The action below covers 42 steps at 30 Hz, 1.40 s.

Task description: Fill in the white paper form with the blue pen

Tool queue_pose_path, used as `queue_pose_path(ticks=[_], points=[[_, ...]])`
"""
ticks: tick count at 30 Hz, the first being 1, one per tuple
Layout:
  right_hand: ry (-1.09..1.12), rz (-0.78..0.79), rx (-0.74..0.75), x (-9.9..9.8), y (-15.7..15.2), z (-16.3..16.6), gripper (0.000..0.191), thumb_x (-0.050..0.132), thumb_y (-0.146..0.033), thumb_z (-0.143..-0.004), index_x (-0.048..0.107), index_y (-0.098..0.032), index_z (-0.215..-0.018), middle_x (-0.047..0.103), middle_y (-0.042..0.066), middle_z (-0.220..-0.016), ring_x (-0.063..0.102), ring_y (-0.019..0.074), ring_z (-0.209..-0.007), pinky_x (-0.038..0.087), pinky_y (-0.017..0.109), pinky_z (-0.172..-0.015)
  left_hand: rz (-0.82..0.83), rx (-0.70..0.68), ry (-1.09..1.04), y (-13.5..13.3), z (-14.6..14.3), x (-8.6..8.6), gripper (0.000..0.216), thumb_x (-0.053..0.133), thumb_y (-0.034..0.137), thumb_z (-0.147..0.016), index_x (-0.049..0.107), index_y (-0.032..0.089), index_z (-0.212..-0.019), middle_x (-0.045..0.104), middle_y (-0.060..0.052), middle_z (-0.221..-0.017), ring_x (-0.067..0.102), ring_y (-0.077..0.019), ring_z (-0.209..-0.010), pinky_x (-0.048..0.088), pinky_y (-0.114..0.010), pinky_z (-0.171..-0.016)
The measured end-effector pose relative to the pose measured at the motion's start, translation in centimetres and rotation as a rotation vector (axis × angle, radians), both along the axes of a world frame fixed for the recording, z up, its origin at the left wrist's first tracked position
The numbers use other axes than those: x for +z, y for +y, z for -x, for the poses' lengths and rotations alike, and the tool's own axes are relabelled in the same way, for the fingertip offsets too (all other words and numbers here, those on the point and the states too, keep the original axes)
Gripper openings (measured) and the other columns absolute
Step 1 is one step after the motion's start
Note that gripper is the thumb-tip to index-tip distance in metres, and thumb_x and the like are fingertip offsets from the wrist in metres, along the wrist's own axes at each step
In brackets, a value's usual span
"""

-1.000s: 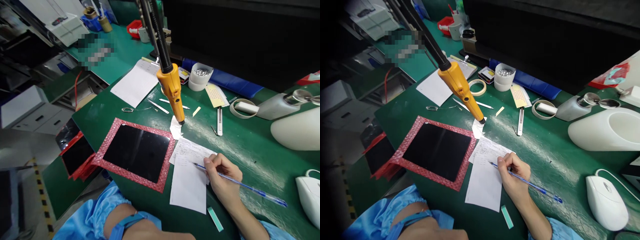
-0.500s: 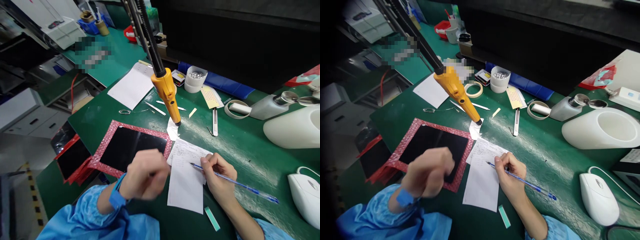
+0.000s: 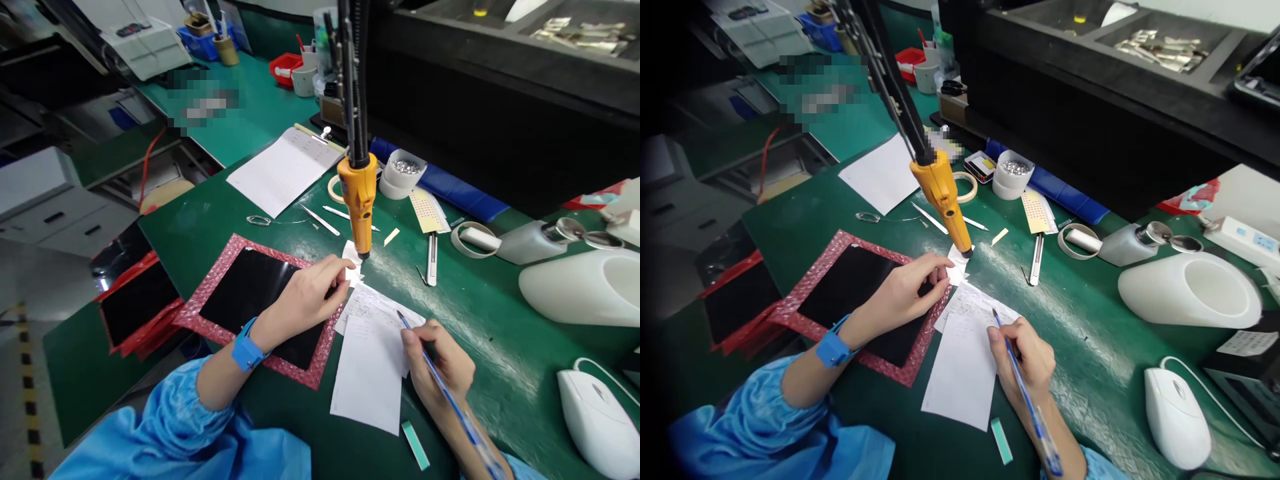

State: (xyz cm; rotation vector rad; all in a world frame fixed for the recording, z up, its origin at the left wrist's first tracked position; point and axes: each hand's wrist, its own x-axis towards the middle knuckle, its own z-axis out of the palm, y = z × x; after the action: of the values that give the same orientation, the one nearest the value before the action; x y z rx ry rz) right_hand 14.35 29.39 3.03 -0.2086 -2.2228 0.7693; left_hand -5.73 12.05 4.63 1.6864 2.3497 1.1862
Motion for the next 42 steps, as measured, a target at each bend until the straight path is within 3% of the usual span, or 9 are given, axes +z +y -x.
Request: queue_pose_path(ticks=[4, 11, 14, 18, 21, 24, 30, 35, 42], points=[[-0.073, -0.316, 0.036, 0.2, 1.6, 0.0, 0.008, 0.067, -0.019, -0.114, 0.074, -0.022, -0.111, 0.076, 0.000, -0.087, 0.066, 0.0097, -0.061, 0.048, 0.022, -0.056, 0.037, -0.023, 0.050, 0.1, 0.1, -0.2, 0.031, 0.053, 0.004, -0.105, 0.058, 0.016, -0.133, 0.061, -0.001, -0.105, 0.063, -0.0157, -0.086, 0.052, -0.029, -0.077], [-0.248, -0.765, 0.136, 0.4, 4.6, -0.3, 0.033, 0.048, -0.011, -0.117, 0.072, -0.018, -0.139, 0.082, 0.010, -0.109, 0.071, 0.0210, -0.101, 0.058, 0.029, -0.089, 0.024, 0.001, 0.084, 0.1, 0.6, -0.2, 0.030, 0.053, 0.004, -0.104, 0.059, 0.014, -0.132, 0.058, 0.000, -0.100, 0.064, -0.0158, -0.085, 0.051, -0.029, -0.077], [-0.246, -0.755, 0.116, 0.3, 5.0, 0.1, 0.038, 0.047, -0.007, -0.116, 0.069, -0.019, -0.144, 0.080, 0.009, -0.109, 0.068, 0.0196, -0.092, 0.057, 0.029, -0.084, 0.019, -0.006, 0.089, 0.2, 0.7, -0.3, 0.029, 0.052, 0.004, -0.104, 0.060, 0.014, -0.131, 0.059, 0.000, -0.100, 0.064, -0.0157, -0.084, 0.051, -0.028, -0.077], [-0.185, -0.585, 0.102, 0.0, 5.2, 0.2, 0.045, 0.054, -0.011, -0.114, 0.063, -0.020, -0.157, 0.077, 0.009, -0.111, 0.069, 0.0195, -0.089, 0.056, 0.030, -0.079, 0.013, -0.016, 0.064, 0.4, 0.6, -0.4, 0.029, 0.054, 0.004, -0.103, 0.060, 0.014, -0.130, 0.059, 0.001, -0.098, 0.064, -0.0160, -0.084, 0.052, -0.028, -0.077], [-0.126, -0.423, 0.121, -0.1, 5.3, -0.1, 0.036, 0.042, -0.022, -0.120, 0.074, -0.019, -0.136, 0.075, 0.009, -0.110, 0.070, 0.0214, -0.093, 0.055, 0.033, -0.081, -0.013, -0.014, 0.058, 0.5, 0.5, -0.2, 0.020, 0.056, 0.008, -0.108, 0.063, 0.013, -0.126, 0.061, 0.000, -0.095, 0.065, -0.0164, -0.083, 0.051, -0.029, -0.076], [-0.085, -0.350, 0.144, -0.1, 5.1, -0.5, 0.055, 0.025, -0.030, -0.123, 0.078, -0.022, -0.108, 0.074, 0.007, -0.099, 0.066, 0.0208, -0.085, 0.049, 0.036, -0.076, -0.059, -0.001, 0.037, 0.5, 0.2, 0.2, 0.017, 0.050, 0.015, -0.117, 0.067, 0.013, -0.118, 0.070, -0.004, -0.101, 0.070, -0.0178, -0.090, 0.053, -0.030, -0.083], [-0.030, -0.320, 0.135, 0.2, 4.5, -0.8, 0.045, 0.038, -0.016, -0.116, 0.075, -0.023, -0.091, 0.075, 0.003, -0.085, 0.064, 0.0175, -0.072, 0.046, 0.037, -0.071, -0.211, 0.060, -0.107, -0.3, -0.5, 1.5, 0.033, 0.038, 0.017, -0.119, 0.071, 0.012, -0.117, 0.072, -0.003, -0.095, 0.071, -0.0149, -0.087, 0.053, -0.028, -0.080], [-0.026, -0.434, -0.125, 0.2, 4.6, -2.5, 0.046, 0.038, -0.017, -0.114, 0.080, -0.024, -0.096, 0.077, 0.006, -0.091, 0.070, 0.0210, -0.077, 0.053, 0.039, -0.073, -0.315, 0.034, -0.182, -1.1, -0.8, 2.4, 0.034, 0.036, 0.015, -0.116, 0.070, 0.009, -0.118, 0.067, -0.002, -0.091, 0.066, -0.0131, -0.084, 0.052, -0.027, -0.080], [-0.060, -0.585, -0.494, -0.1, 5.7, -8.9, 0.011, 0.068, -0.020, -0.107, 0.078, -0.023, -0.111, 0.074, 0.008, -0.099, 0.070, 0.0254, -0.088, 0.052, 0.042, -0.085, -0.425, 0.034, -0.201, -1.6, -1.3, 3.6, 0.026, 0.043, 0.010, -0.114, 0.069, 0.013, -0.118, 0.067, -0.001, -0.091, 0.065, -0.0116, -0.083, 0.053, -0.025, -0.079]])
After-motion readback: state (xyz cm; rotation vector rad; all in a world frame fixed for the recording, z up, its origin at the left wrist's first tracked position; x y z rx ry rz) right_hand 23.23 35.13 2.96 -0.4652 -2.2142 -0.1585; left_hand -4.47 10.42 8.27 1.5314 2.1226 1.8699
